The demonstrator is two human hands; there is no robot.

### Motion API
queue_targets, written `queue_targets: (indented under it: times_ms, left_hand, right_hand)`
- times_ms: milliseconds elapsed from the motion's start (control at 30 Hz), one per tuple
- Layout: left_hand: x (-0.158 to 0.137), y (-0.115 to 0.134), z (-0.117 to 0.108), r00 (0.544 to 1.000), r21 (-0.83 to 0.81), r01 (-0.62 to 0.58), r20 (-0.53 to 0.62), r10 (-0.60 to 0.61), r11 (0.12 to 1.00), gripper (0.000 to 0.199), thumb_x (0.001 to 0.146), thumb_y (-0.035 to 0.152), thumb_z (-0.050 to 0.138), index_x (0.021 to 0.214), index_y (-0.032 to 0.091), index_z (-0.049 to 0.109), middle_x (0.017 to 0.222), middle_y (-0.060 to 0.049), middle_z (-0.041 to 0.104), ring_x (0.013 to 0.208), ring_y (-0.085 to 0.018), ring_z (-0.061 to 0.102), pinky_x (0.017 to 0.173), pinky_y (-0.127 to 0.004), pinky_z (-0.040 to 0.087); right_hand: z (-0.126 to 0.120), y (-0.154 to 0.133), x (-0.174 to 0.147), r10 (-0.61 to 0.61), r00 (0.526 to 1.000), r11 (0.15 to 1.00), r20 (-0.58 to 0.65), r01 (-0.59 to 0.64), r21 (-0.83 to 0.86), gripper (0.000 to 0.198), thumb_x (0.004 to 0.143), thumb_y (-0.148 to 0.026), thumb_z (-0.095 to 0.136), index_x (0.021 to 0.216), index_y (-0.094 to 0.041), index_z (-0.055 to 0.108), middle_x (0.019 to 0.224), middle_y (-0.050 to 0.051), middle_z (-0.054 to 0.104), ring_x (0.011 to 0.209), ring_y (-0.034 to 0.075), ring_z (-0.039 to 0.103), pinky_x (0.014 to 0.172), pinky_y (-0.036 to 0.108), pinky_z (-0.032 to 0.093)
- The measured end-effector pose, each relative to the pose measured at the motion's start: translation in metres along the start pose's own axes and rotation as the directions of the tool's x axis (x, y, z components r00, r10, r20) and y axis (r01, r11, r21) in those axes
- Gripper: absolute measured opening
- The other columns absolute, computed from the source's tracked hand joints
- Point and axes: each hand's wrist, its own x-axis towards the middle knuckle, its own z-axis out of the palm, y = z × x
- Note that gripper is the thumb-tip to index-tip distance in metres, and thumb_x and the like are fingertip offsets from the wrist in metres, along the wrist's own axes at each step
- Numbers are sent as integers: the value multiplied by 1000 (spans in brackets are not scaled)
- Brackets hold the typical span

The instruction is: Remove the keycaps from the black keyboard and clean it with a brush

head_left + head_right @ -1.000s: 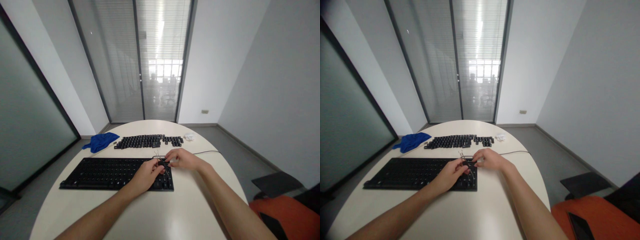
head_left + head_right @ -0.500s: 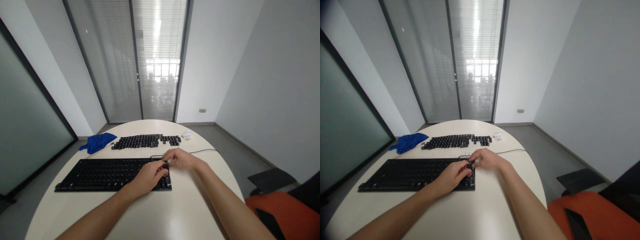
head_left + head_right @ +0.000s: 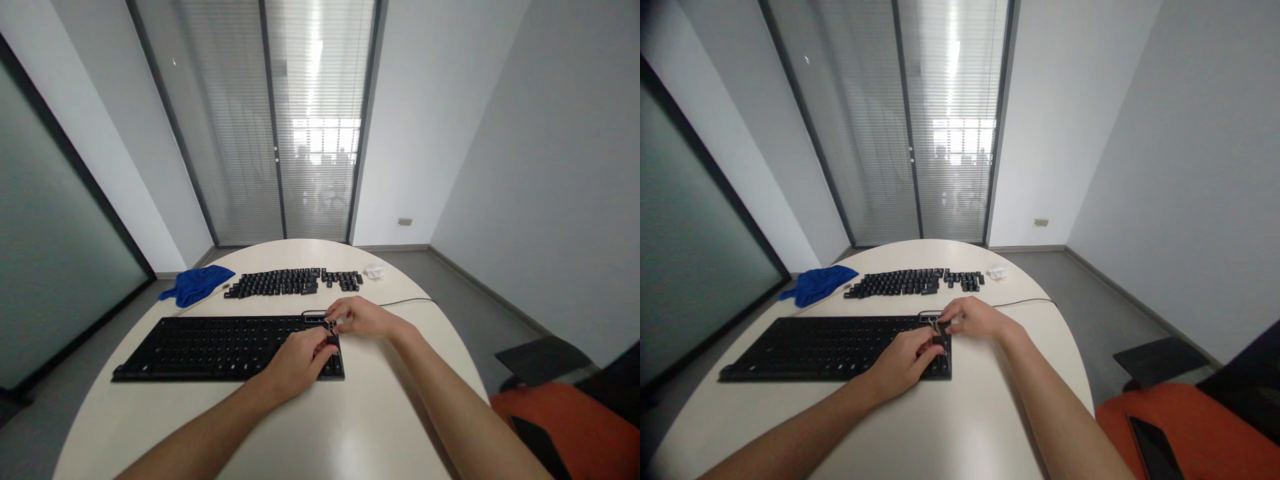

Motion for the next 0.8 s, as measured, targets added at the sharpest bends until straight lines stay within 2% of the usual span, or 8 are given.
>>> queue_targets:
  times_ms: [267, 467, 600, 667, 733, 800]
  left_hand:
    - [2, 3, -3, 996, -109, 90, 13, -89, 990, 24, 93, 28, 54, 72, 17, 56, 68, 0, 58, 62, -15, 50, 59, -26, 31]
    - [2, 2, -2, 996, -134, 85, 4, -86, 987, 24, 93, 30, 53, 74, 16, 58, 67, 1, 57, 62, -14, 50, 59, -26, 30]
    - [0, 1, -1, 997, -115, 68, -13, -70, 991, 24, 94, 30, 52, 76, 16, 59, 69, 0, 58, 63, -15, 51, 60, -26, 32]
    - [-1, 1, -1, 998, -113, 60, -19, -63, 992, 24, 94, 30, 52, 76, 16, 60, 69, -1, 59, 63, -15, 51, 59, -26, 33]
    - [-2, 1, -2, 998, -106, 60, -23, -62, 993, 25, 94, 30, 51, 75, 16, 60, 69, -1, 59, 63, -15, 51, 59, -26, 33]
    - [-2, 0, -1, 998, -108, 60, -25, -63, 992, 25, 94, 31, 52, 75, 16, 60, 69, -2, 60, 63, -15, 52, 60, -26, 35]
  right_hand:
    - [2, 4, 0, 13, 1000, 1000, -20, -12, 24, 26, 77, -27, 74, 102, -21, 78, 111, 8, 71, 99, 21, 66, 89, 29, 50]
    - [2, 3, 0, 17, 1000, 1000, -17, -16, 26, 26, 77, -28, 74, 101, -20, 78, 112, 8, 71, 100, 22, 66, 90, 31, 50]
    - [-6, -9, -6, 42, 999, 999, -5, -42, 5, 24, 76, -26, 72, 99, -21, 78, 114, 7, 72, 102, 23, 66, 93, 33, 48]
    - [-13, -21, -13, 92, 996, 996, -10, -92, -10, 15, 75, -25, 70, 87, -20, 78, 103, 5, 75, 94, 22, 67, 85, 30, 49]
    - [-20, -34, -20, 184, 981, 983, 58, -184, -2, 9, 73, -25, 70, 78, -20, 75, 79, 1, 75, 77, 19, 67, 73, 27, 49]
    - [-21, -47, -25, 271, 954, 962, 128, -270, -23, 15, 68, -32, 76, 76, -20, 72, 75, 0, 74, 69, 17, 65, 61, 24, 46]
